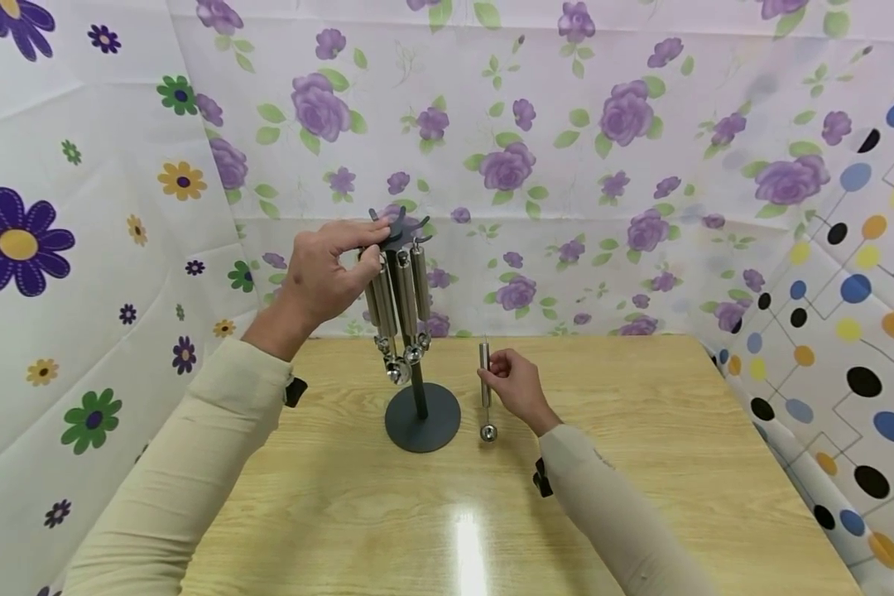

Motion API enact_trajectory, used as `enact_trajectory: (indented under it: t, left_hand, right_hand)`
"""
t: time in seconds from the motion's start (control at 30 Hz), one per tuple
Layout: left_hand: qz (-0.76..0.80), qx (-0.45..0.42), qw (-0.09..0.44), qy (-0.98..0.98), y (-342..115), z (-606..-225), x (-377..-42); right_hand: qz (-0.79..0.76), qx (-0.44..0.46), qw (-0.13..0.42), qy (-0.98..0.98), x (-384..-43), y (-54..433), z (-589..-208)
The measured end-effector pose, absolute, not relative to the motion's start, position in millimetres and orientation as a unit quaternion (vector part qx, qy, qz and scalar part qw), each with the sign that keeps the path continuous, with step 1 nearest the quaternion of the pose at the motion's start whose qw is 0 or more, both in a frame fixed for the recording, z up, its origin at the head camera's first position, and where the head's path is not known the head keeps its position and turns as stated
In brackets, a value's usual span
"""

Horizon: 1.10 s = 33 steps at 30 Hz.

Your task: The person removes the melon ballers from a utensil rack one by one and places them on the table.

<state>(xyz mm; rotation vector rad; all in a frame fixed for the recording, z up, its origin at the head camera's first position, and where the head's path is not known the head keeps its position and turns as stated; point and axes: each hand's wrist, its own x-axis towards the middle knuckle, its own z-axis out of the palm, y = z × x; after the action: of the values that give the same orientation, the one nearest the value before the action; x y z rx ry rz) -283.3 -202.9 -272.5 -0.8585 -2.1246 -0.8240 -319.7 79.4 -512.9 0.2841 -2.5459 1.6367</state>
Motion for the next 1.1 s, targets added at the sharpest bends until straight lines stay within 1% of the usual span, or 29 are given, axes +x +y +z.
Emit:
enact_trajectory:
  t: [0.53,0.77,1.1]
  left_hand:
    - [-0.326,-0.339,0.368,-0.802,-200,-276,-284]
    - [-0.322,-0.342,0.382,-0.796,-199,-278,-286]
    - [-0.331,-0.345,0.390,-0.787,-198,-280,-287]
  right_hand:
    - [0.502,0.027,0.008,-0.864,-324,83,-552]
    - [0.495,0.006,-0.018,-0.869,-323,85,-558]
    - [0.492,-0.033,-0.070,-0.867,-323,83,-565]
